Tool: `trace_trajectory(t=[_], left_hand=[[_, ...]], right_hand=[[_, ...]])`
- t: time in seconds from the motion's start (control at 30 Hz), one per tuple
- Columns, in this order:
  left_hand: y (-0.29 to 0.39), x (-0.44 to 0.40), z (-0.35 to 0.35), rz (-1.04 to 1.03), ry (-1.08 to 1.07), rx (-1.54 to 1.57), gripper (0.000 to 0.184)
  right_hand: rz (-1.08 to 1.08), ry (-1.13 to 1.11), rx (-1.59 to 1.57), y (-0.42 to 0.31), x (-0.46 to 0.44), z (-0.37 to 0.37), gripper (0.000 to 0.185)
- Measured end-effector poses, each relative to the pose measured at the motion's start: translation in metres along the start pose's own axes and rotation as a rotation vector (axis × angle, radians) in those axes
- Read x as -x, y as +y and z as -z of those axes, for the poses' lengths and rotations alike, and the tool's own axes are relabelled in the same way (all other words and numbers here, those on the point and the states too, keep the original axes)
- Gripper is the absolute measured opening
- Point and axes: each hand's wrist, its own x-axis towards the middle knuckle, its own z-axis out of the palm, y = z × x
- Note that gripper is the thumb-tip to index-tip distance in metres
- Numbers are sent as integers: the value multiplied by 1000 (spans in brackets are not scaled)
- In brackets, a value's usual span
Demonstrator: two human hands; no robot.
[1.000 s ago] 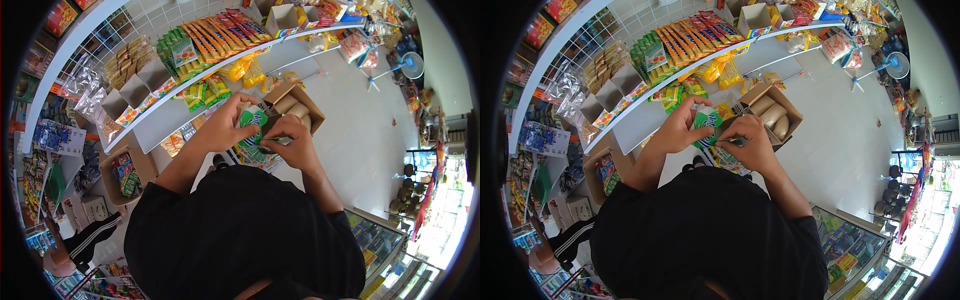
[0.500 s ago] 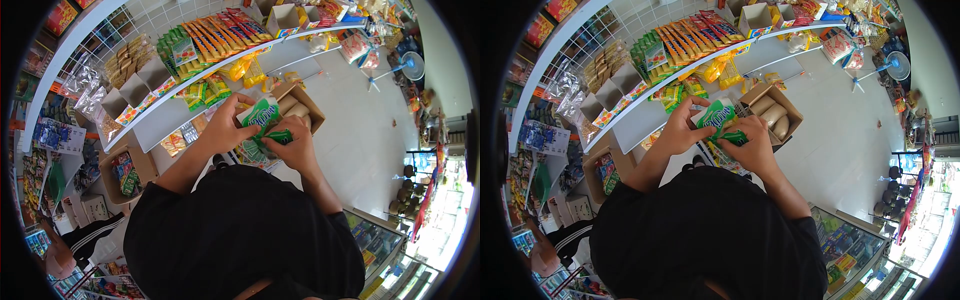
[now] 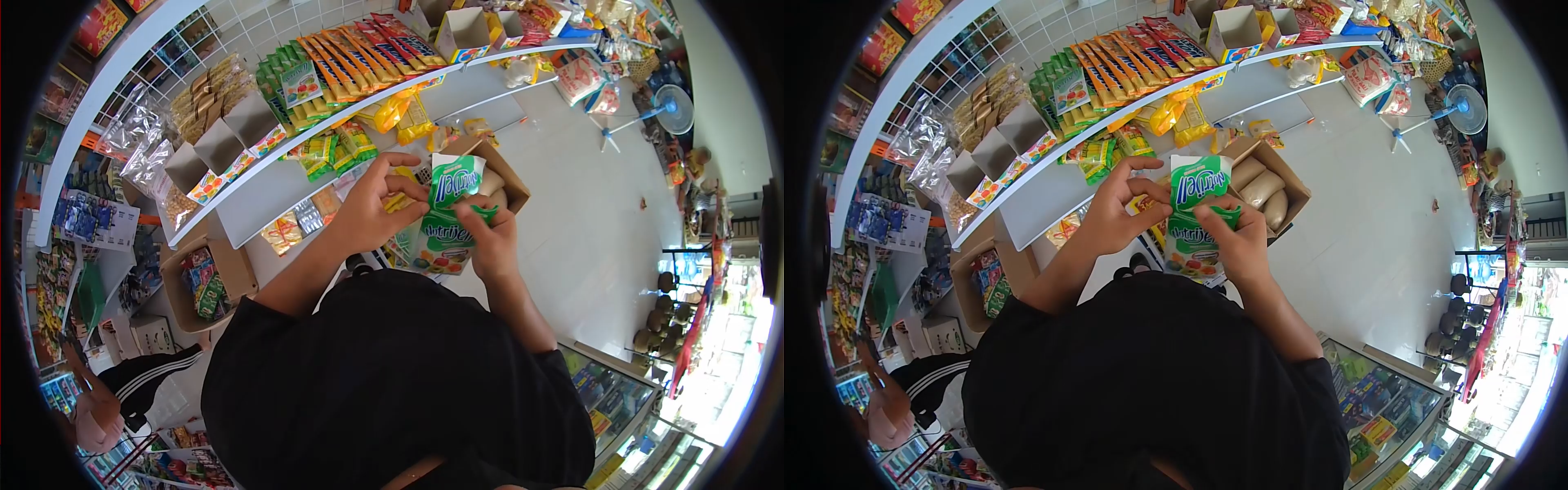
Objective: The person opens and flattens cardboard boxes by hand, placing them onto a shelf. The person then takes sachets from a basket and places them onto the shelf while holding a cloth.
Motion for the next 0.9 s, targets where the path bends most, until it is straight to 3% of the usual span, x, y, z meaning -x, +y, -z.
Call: trace_trajectory(t=[0.03,0.07,0.13,0.27,0.3,0.33,0.4,0.47,0.53,0.6,0.67,0.7,0.73,0.8,0.9], left_hand=[[-3,0,1,27,-17,129,57],[-5,1,2,56,-34,257,55],[-7,1,0,31,-5,333,52],[1,0,4,78,-62,566,45],[-1,0,4,78,-61,565,45],[-4,0,4,63,-83,562,44],[-4,1,4,50,-105,558,42],[-1,1,4,84,-92,508,40],[3,2,3,100,-80,454,39],[4,3,3,116,-62,398,37],[3,3,4,184,-17,286,35],[3,3,5,185,-14,287,35],[2,3,6,195,-12,249,34],[4,4,6,205,-10,210,33],[10,4,4,198,-19,125,31]], right_hand=[[-12,-32,-252,2,-1,1,35],[-10,-30,-251,3,-2,3,35],[-212,-177,-745,5,-6,4,56],[-264,-194,-928,24,-9,7,59],[-159,-174,-669,24,-5,6,67],[-158,-177,-669,19,-5,4,67],[181,-496,-711,6,-5,1,72],[72,-498,-741,-12,-7,11,81],[-7,-528,-60,-25,-18,24,90],[-119,-476,-2,-42,-15,18,99],[83,-603,-39,-48,-10,15,105],[214,-696,-60,-46,-13,15,100],[212,-698,-60,-45,-10,12,100],[201,-371,353,-46,2,0,101],[206,-218,384,-43,3,-12,82]])
